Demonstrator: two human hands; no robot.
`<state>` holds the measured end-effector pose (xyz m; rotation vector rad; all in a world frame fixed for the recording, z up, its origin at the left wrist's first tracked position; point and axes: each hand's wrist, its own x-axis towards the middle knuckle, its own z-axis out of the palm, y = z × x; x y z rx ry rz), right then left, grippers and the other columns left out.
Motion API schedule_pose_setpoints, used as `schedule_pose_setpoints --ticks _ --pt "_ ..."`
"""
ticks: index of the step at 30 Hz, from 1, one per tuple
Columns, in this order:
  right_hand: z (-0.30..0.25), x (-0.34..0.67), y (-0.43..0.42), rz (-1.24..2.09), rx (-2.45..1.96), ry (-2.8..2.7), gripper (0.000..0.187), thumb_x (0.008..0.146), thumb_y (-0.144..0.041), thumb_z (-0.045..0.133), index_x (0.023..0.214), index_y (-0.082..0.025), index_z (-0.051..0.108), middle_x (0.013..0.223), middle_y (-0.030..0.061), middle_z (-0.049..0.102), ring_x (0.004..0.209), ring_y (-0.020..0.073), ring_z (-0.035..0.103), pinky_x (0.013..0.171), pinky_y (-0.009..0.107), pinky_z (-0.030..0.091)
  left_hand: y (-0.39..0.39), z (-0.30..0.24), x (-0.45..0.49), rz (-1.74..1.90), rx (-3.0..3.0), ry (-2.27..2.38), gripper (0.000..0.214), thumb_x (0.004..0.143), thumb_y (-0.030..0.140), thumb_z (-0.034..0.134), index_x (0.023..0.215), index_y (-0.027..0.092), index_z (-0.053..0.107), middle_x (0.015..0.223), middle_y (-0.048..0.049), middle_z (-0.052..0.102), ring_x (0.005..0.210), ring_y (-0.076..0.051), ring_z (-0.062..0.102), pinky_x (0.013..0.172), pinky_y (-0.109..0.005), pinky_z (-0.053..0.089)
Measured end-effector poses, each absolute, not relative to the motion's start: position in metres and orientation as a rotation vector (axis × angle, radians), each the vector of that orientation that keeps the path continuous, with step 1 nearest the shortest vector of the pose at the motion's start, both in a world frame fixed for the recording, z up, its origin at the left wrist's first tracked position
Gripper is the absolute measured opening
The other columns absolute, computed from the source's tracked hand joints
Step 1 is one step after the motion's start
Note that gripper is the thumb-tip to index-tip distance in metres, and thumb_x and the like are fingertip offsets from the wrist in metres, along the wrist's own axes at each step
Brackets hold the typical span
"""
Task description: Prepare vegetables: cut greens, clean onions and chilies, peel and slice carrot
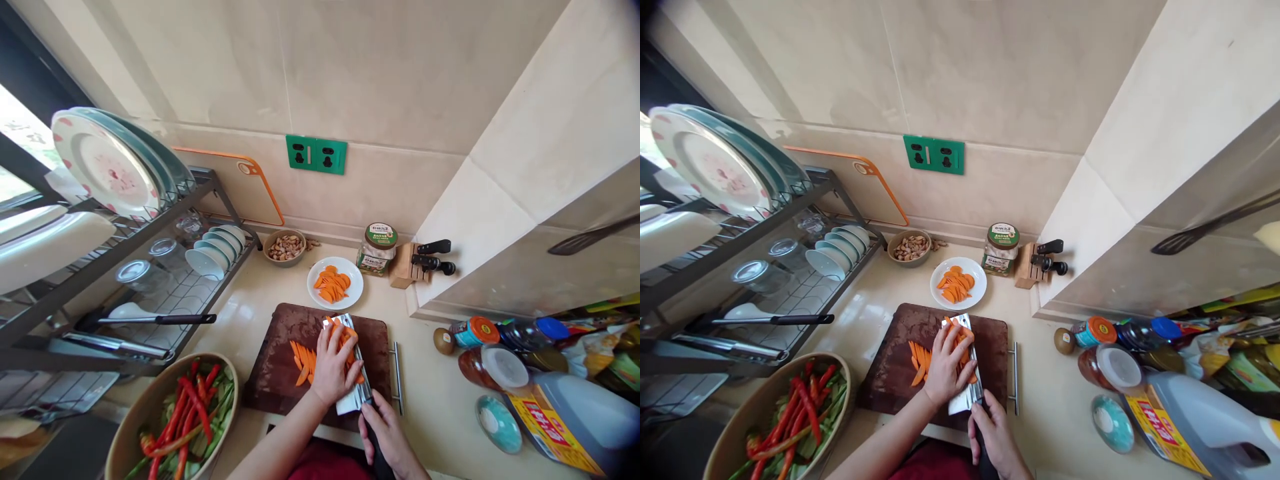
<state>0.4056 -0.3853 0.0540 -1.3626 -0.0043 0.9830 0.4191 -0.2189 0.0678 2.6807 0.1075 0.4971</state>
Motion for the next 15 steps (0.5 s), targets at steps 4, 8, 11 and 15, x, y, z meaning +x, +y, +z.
schedule_pose_setpoints --ticks 4,8,11,15 --pt "0.073 0.441 -0.381 0.957 -1.329 -0.021 0.039 0.074 -0.058 0.053 0.083 -0.021 0.043 0.054 -0.0094 0.05 0.029 0.0021 0.036 0.027 0.014 0.032 -0.217 0.089 0.455 0.568 2.635 0.097 0.046 0.079 0.042 0.051 0.122 0.025 0.052 0.137 -0.0092 0.037 0.132 -0.035 0.015 0.104 -0.056 0.023" --pt "0.09 0.496 -0.355 0.927 -1.327 -0.066 0.04 0.071 -0.057 0.057 0.08 -0.021 0.041 0.053 -0.0103 0.05 0.03 0.0025 0.036 0.028 0.014 0.034 -0.194 0.101 0.507 0.605 2.635 0.096 0.044 0.079 0.041 0.05 0.119 0.024 0.053 0.135 -0.0092 0.039 0.132 -0.034 0.017 0.104 -0.055 0.023" --pt "0.093 0.539 -0.328 0.913 -1.36 -0.08 0.043 0.068 -0.059 0.057 0.079 -0.021 0.04 0.051 -0.0103 0.05 0.031 0.0034 0.038 0.028 0.016 0.035 -0.168 0.095 0.546 0.598 2.635 0.11 0.042 0.08 0.041 0.049 0.118 0.024 0.054 0.133 -0.0097 0.041 0.13 -0.034 0.022 0.103 -0.054 0.025" --pt "0.085 0.582 -0.296 0.949 -1.439 -0.008 0.042 0.068 -0.059 0.055 0.078 -0.021 0.039 0.049 -0.0099 0.049 0.032 0.0041 0.04 0.029 0.016 0.036 -0.14 0.069 0.579 0.492 2.646 0.07 0.057 0.074 0.055 0.051 0.122 0.023 0.05 0.132 -0.0127 0.043 0.127 -0.036 0.027 0.099 -0.058 0.027"
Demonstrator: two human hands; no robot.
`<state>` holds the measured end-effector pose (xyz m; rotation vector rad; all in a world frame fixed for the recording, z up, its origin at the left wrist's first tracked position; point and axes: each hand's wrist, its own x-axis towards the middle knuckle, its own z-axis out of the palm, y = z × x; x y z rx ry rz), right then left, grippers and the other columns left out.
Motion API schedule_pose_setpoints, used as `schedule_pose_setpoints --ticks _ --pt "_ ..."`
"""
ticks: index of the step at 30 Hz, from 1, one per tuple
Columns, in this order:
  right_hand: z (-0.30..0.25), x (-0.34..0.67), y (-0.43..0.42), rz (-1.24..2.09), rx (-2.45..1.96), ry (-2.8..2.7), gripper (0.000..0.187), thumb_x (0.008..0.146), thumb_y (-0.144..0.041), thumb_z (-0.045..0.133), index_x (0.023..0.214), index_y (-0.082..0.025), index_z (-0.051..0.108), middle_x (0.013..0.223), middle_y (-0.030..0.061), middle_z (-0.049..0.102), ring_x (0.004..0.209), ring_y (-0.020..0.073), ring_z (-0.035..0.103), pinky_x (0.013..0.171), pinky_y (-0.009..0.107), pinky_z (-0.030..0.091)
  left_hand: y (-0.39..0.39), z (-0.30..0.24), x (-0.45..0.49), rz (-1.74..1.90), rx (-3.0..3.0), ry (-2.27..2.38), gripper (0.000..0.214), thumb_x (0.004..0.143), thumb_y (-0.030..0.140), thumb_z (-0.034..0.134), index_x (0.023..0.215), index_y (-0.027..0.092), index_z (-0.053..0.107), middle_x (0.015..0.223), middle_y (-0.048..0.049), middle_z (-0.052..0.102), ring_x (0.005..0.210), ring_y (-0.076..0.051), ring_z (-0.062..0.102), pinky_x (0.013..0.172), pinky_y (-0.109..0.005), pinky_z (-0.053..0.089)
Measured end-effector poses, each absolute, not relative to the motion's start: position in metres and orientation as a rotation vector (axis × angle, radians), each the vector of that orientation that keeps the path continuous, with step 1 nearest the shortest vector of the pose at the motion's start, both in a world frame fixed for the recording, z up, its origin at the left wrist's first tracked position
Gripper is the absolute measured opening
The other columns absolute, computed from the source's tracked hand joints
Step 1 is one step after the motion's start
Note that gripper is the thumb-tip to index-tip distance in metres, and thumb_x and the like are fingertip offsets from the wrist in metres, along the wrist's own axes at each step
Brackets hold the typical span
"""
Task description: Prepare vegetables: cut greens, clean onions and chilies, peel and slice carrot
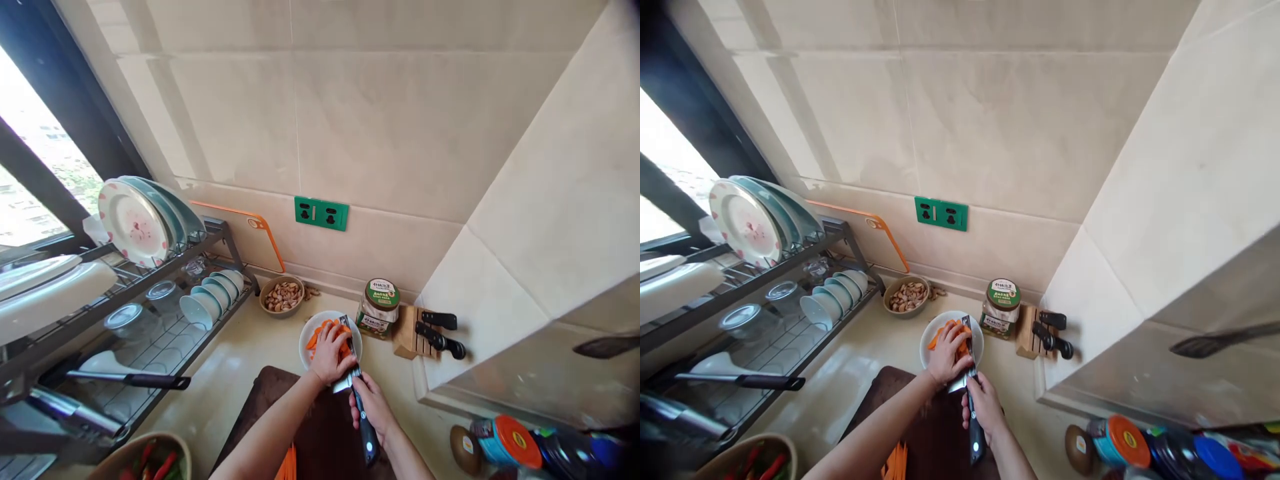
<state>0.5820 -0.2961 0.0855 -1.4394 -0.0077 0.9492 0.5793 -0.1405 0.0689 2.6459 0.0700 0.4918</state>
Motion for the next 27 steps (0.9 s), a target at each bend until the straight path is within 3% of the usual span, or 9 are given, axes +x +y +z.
schedule_pose_setpoints --ticks 3,7,16,21,23,27 --pt "0.077 0.597 -0.286 1.013 -1.473 0.048 0.041 0.068 -0.058 0.055 0.077 -0.021 0.038 0.047 -0.0098 0.049 0.031 0.0045 0.04 0.028 0.016 0.036 -0.134 0.049 0.588 0.44 2.665 0.109 0.063 0.072 0.059 0.051 0.122 0.021 0.048 0.133 -0.014 0.042 0.127 -0.037 0.027 0.098 -0.06 0.026" --pt "0.076 0.598 -0.295 1.039 -1.46 0.083 0.04 0.068 -0.056 0.057 0.079 -0.022 0.039 0.049 -0.0097 0.049 0.032 0.0049 0.041 0.028 0.016 0.036 -0.135 0.038 0.594 0.448 2.673 0.263 0.044 0.081 0.049 0.044 0.114 0.021 0.053 0.128 -0.0113 0.046 0.125 -0.033 0.03 0.1 -0.057 0.026" --pt "0.087 0.575 -0.357 1.073 -1.493 0.198 0.041 0.068 -0.057 0.059 0.086 -0.023 0.043 0.052 -0.0089 0.05 0.033 0.0057 0.041 0.03 0.018 0.037 -0.132 0.029 0.612 0.434 2.779 0.332 0.022 0.086 0.031 0.041 0.093 0.02 0.059 0.107 -0.0072 0.058 0.115 -0.026 0.041 0.103 -0.058 0.017" --pt "0.078 0.551 -0.405 1.052 -1.525 0.17 0.044 0.066 -0.061 0.059 0.081 -0.022 0.045 0.056 -0.0072 0.053 0.035 0.0054 0.042 0.032 0.018 0.035 -0.128 0.036 0.611 0.382 2.763 0.288 0.018 0.083 0.032 0.047 0.09 0.022 0.061 0.125 -0.0071 0.05 0.127 -0.034 0.028 0.1 -0.068 0.011" --pt "0.072 0.537 -0.423 1.049 -1.514 0.162 0.047 0.065 -0.063 0.058 0.082 -0.021 0.046 0.057 -0.0066 0.053 0.035 0.0056 0.042 0.033 0.019 0.035 -0.122 0.047 0.598 0.411 2.707 0.257 0.02 0.085 0.031 0.045 0.091 0.023 0.062 0.129 -0.0065 0.048 0.128 -0.032 0.028 0.101 -0.065 0.016" --pt "0.057 0.502 -0.449 1.076 -1.492 0.165 0.051 0.066 -0.061 0.06 0.095 -0.021 0.047 0.061 -0.0053 0.054 0.041 0.0074 0.046 0.039 0.021 0.037 -0.108 0.064 0.531 0.561 2.495 0.299 0.026 0.089 0.026 0.036 0.097 0.021 0.061 0.11 -0.0077 0.058 0.114 -0.02 0.047 0.099 -0.044 0.037"
